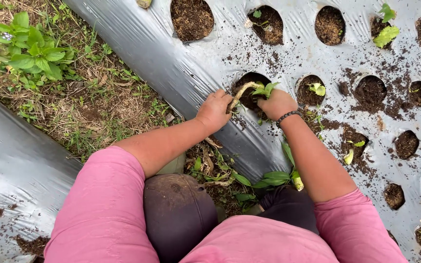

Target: The person kneels beside a garden bed covered in plastic mulch and removes weeds by hand from around the base of small plants. They pull the weeds out of the soil and discard them to the side, occasionally patting down the soil around the plants.

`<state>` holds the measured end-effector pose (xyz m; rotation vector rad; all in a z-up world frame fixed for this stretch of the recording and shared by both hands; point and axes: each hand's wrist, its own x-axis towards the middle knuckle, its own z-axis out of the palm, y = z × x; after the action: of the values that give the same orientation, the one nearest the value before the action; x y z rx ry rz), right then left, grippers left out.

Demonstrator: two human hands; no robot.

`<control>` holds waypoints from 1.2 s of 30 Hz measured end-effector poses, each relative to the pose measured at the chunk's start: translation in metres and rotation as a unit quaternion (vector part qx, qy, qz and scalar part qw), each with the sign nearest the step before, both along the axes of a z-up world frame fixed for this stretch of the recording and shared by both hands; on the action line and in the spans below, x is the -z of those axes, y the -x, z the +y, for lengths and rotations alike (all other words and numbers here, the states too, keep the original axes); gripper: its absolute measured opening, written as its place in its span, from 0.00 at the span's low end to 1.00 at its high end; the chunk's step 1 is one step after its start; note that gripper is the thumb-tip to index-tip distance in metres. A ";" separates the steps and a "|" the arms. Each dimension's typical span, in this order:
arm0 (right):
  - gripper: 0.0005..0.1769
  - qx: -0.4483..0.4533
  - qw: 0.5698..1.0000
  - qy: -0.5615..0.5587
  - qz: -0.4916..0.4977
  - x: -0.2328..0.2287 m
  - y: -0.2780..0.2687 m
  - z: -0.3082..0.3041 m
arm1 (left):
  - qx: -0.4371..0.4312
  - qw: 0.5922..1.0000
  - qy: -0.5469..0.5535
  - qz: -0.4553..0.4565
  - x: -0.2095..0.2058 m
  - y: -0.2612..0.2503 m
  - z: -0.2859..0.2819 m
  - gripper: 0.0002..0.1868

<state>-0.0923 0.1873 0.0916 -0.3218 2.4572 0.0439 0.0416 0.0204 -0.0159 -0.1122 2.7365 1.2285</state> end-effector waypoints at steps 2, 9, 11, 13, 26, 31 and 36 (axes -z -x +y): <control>0.38 0.106 0.989 0.105 -0.023 -0.014 -0.023 0.003 | -0.061 0.994 -0.086 -0.019 0.012 0.007 0.004 0.24; 0.22 0.273 0.865 0.418 -0.058 0.006 -0.057 -0.039 | -0.127 0.966 -0.222 -0.042 -0.025 0.021 0.004 0.27; 0.27 0.274 0.856 0.431 -0.083 0.007 -0.064 -0.056 | -0.150 0.968 -0.200 0.003 -0.039 0.009 -0.015 0.24; 0.36 0.270 0.845 0.448 -0.110 -0.019 -0.078 -0.087 | -0.176 0.968 -0.171 0.051 -0.055 -0.012 -0.040 0.20; 0.33 0.003 0.921 0.354 -0.162 -0.108 -0.113 -0.063 | -0.346 0.928 0.051 -0.128 -0.124 -0.146 -0.140 0.43; 0.22 0.075 0.972 0.213 0.058 -0.071 -0.060 0.129 | -0.111 0.991 0.080 0.004 -0.141 -0.046 -0.099 0.32; 0.65 0.123 0.990 0.063 0.035 -0.038 -0.089 0.289 | 0.265 0.943 0.197 0.038 -0.166 0.066 0.028 0.38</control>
<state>-0.0030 0.4759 0.1294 -0.0704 2.5562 -0.2096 -0.0241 0.0488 0.1502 0.6033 2.7595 0.5471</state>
